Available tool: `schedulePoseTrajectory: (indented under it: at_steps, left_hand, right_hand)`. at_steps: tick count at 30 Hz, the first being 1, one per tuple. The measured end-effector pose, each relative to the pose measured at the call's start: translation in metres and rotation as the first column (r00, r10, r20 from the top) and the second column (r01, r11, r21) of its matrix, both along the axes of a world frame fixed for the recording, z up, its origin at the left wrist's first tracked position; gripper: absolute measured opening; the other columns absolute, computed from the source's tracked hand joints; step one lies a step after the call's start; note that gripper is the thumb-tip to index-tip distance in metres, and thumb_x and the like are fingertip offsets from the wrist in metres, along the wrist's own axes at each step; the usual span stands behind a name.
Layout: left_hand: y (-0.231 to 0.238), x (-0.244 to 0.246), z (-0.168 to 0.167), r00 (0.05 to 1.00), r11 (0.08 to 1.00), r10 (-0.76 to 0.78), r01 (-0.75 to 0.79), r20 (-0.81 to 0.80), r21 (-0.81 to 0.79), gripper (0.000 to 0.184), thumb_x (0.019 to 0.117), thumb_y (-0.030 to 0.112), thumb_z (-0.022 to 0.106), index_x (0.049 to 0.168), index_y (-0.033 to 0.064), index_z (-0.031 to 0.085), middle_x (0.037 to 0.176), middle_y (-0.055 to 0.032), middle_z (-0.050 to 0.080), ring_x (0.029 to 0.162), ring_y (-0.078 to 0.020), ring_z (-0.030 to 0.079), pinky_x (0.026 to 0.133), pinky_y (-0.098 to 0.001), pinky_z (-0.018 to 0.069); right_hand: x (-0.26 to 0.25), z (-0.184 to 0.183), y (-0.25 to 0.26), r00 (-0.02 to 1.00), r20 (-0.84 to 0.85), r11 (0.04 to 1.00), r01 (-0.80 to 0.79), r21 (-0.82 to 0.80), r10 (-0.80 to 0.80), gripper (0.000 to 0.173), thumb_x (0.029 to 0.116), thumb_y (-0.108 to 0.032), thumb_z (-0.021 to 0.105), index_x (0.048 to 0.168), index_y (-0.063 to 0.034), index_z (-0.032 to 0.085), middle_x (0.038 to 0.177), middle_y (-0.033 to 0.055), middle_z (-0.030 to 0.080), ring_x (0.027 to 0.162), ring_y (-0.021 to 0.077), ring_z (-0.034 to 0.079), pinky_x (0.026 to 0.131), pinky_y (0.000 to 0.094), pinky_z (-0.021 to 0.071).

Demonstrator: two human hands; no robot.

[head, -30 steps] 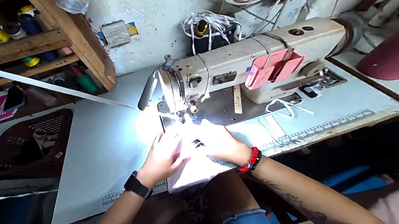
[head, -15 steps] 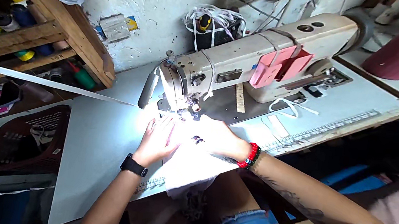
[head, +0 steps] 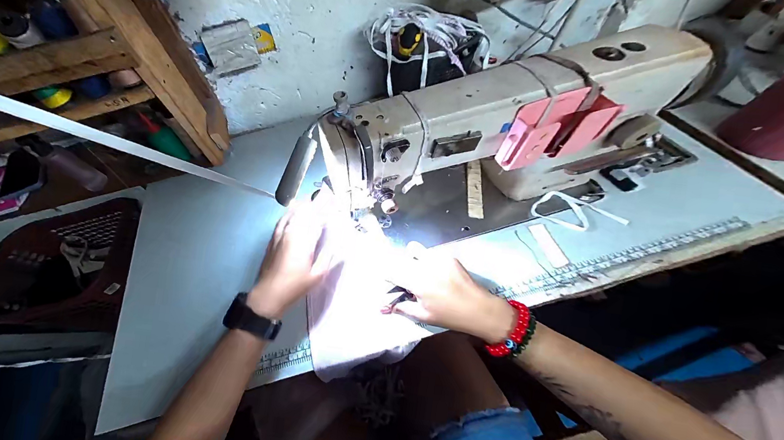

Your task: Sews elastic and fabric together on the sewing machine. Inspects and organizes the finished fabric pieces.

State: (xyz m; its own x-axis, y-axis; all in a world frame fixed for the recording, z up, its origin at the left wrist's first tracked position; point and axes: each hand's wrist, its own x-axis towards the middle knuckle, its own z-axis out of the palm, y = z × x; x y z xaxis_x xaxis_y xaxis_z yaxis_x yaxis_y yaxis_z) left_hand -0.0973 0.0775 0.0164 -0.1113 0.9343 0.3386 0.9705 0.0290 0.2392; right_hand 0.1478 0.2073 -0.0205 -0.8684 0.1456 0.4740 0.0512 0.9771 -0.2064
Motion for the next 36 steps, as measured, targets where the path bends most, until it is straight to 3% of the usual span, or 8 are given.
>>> schedulePoseTrajectory:
  at_steps: [3, 4, 7, 11, 22, 32, 36]
  left_hand:
    - [-0.037, 0.043, -0.014, 0.993, 0.993, -0.108, 0.107, 0.037, 0.042, 0.035, 0.1019, 0.035, 0.058, 0.12, 0.0102, 0.074, 0.123, -0.0074, 0.072, 0.122, -0.0241, 0.064, 0.111, -0.0532, 0.0438]
    - [-0.046, 0.056, -0.017, 0.989, 0.99, -0.139, 0.138, 0.058, 0.022, 0.034, 0.102, 0.036, 0.058, 0.12, 0.0116, 0.074, 0.126, -0.0055, 0.072, 0.124, -0.0224, 0.064, 0.11, -0.0517, 0.0451]
    - [-0.063, 0.079, -0.024, 0.969, 0.976, -0.207, 0.214, 0.134, -0.04, 0.036, 0.1028, 0.038, 0.058, 0.124, 0.0123, 0.073, 0.137, -0.0047, 0.067, 0.135, -0.0214, 0.058, 0.117, -0.0529, 0.0397]
    - [-0.068, 0.087, -0.03, 0.964, 0.969, -0.227, 0.238, 0.134, -0.064, 0.04, 0.1044, 0.039, 0.055, 0.131, 0.0125, 0.07, 0.142, -0.0044, 0.064, 0.138, -0.0214, 0.054, 0.119, -0.0518, 0.0384]
    - [-0.064, 0.09, -0.029, 0.957, 0.961, -0.259, 0.268, 0.128, -0.061, 0.038, 0.1035, 0.036, 0.057, 0.13, 0.012, 0.07, 0.141, -0.005, 0.065, 0.138, -0.0224, 0.055, 0.118, -0.0503, 0.0399]
    - [-0.064, 0.088, -0.028, 0.955, 0.958, -0.266, 0.277, 0.134, -0.073, 0.038, 0.1033, 0.036, 0.057, 0.13, 0.0123, 0.07, 0.142, -0.0048, 0.064, 0.139, -0.0224, 0.054, 0.118, -0.0505, 0.0397]
    - [-0.068, 0.091, -0.028, 0.962, 0.965, -0.236, 0.249, 0.141, -0.082, 0.036, 0.1036, 0.036, 0.056, 0.128, 0.0138, 0.071, 0.14, -0.0065, 0.065, 0.136, -0.0239, 0.056, 0.111, -0.0482, 0.047]
  right_hand:
    - [0.004, 0.001, -0.003, 0.999, 0.05, 1.0, -0.006, 0.007, 0.006, 0.036, 0.0894, -0.048, 0.064, 0.105, -0.0172, 0.074, 0.091, 0.0035, 0.07, 0.087, 0.0263, 0.066, 0.064, 0.0439, 0.0518]
    - [0.006, 0.001, -0.003, 0.998, 0.063, 1.0, -0.005, 0.003, 0.005, 0.038, 0.0905, -0.049, 0.063, 0.107, -0.0167, 0.074, 0.092, 0.0038, 0.071, 0.088, 0.0266, 0.066, 0.066, 0.0446, 0.0524]
    - [0.008, 0.0, -0.005, 0.999, 0.046, 1.0, -0.019, -0.003, 0.019, 0.04, 0.0916, -0.05, 0.062, 0.106, -0.0147, 0.075, 0.092, 0.0052, 0.072, 0.088, 0.0269, 0.069, 0.066, 0.0461, 0.0545]
    - [0.009, -0.001, -0.006, 0.999, 0.043, 1.0, -0.015, 0.002, 0.015, 0.044, 0.0933, -0.053, 0.06, 0.112, -0.0157, 0.074, 0.096, 0.0039, 0.072, 0.089, 0.0246, 0.068, 0.067, 0.044, 0.0546]
    - [0.01, -0.001, -0.008, 0.998, 0.054, 1.0, -0.013, 0.004, 0.013, 0.039, 0.093, -0.051, 0.061, 0.108, -0.0175, 0.073, 0.089, 0.0026, 0.07, 0.083, 0.0234, 0.068, 0.065, 0.0434, 0.0535]
    - [0.01, 0.002, -0.01, 0.998, 0.068, 1.0, -0.007, 0.001, 0.007, 0.047, 0.0942, -0.057, 0.056, 0.109, -0.0158, 0.073, 0.09, 0.0043, 0.071, 0.084, 0.0246, 0.068, 0.064, 0.0446, 0.0539]
    - [0.01, 0.004, -0.012, 0.999, 0.053, 1.0, -0.001, 0.013, 0.0, 0.05, 0.0937, -0.06, 0.054, 0.107, -0.0163, 0.074, 0.086, 0.0028, 0.07, 0.079, 0.0226, 0.068, 0.061, 0.0427, 0.0528]
